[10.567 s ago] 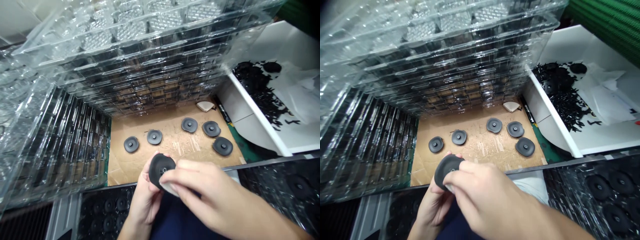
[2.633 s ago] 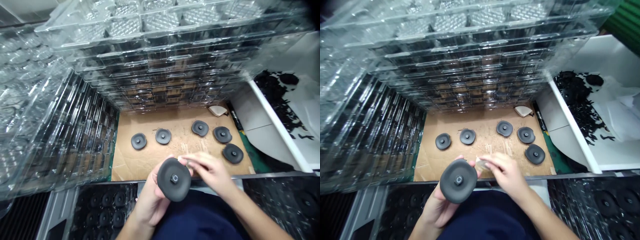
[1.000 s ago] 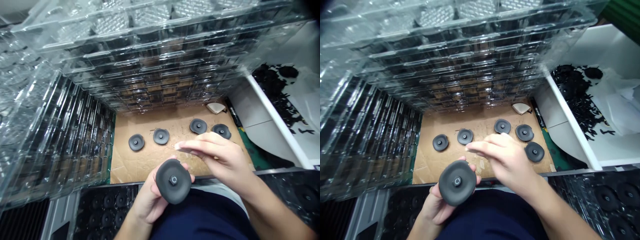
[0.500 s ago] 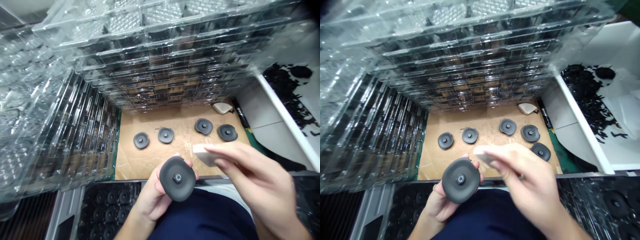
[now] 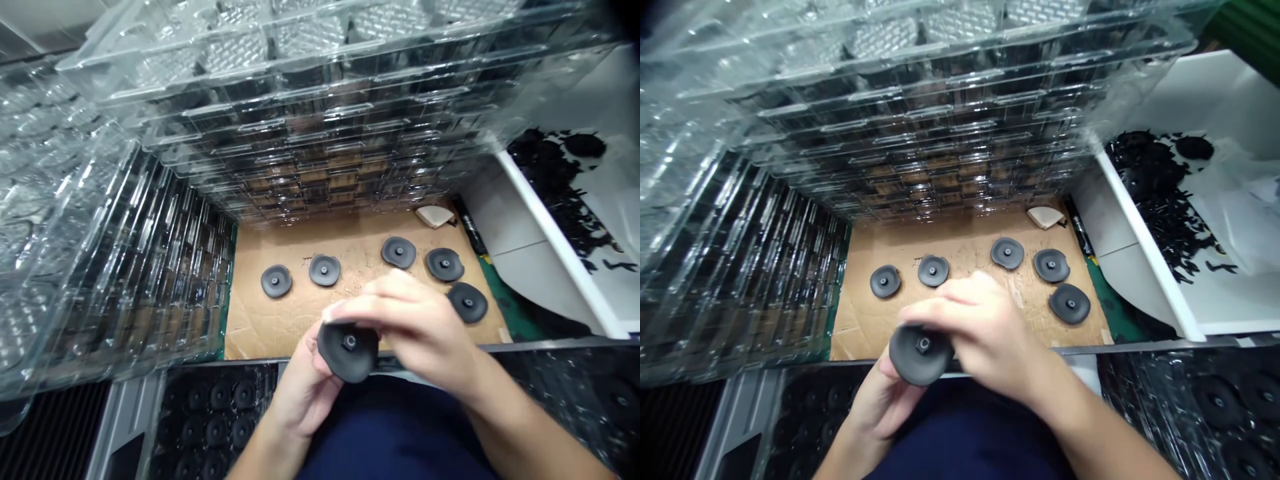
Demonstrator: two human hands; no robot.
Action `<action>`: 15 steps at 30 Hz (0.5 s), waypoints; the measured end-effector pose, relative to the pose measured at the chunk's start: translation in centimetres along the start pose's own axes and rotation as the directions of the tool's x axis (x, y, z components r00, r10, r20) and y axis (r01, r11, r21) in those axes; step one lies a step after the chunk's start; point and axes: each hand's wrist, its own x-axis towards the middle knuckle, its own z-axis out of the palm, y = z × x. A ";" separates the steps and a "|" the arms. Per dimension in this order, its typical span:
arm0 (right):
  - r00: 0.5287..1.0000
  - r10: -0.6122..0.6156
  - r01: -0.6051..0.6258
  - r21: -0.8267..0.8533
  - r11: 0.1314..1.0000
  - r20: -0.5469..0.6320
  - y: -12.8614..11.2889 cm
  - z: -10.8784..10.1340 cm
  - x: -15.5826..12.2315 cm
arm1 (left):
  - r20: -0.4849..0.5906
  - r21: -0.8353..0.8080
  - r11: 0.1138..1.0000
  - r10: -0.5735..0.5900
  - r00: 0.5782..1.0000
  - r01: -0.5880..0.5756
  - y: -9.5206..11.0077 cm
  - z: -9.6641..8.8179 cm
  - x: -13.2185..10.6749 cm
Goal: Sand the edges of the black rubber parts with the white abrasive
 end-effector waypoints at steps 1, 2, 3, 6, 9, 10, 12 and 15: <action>0.995 0.100 -0.099 0.015 0.995 -0.028 0.8 -0.2 -0.8 | 0.022 -0.031 0.999 0.011 1.000 -0.010 0.2 -0.1 -0.1; 0.981 0.189 -0.188 0.026 0.982 -0.050 1.7 -0.2 -1.7 | 0.034 -0.058 0.998 0.018 0.999 -0.016 0.5 -0.1 -0.1; 0.963 0.261 -0.259 0.032 0.965 -0.062 2.6 0.0 -2.9 | 0.035 -0.070 0.997 0.020 0.999 -0.018 0.8 -0.2 -0.2; 0.931 0.365 -0.366 -0.009 0.931 -0.024 4.8 1.7 -6.2 | 0.029 -0.074 0.997 0.026 0.999 -0.024 1.4 -0.2 -0.3; 0.926 0.375 -0.372 -0.064 0.926 0.040 5.6 3.3 -7.7 | 0.059 -0.076 0.997 0.026 0.998 -0.022 1.3 -0.1 0.0; 0.924 0.380 -0.377 -0.076 0.923 0.040 5.5 3.4 -7.6 | 0.072 -0.077 0.997 0.027 0.997 -0.021 1.2 0.0 0.1; 0.916 0.401 -0.400 -0.094 0.912 -0.003 4.5 2.5 -6.4 | 0.102 -0.073 0.997 0.022 0.995 -0.015 0.9 0.2 0.3; 0.913 0.368 -0.388 -0.097 0.916 -0.175 1.3 0.5 -3.6 | 0.112 -0.055 0.998 0.016 0.994 -0.010 0.5 0.7 0.4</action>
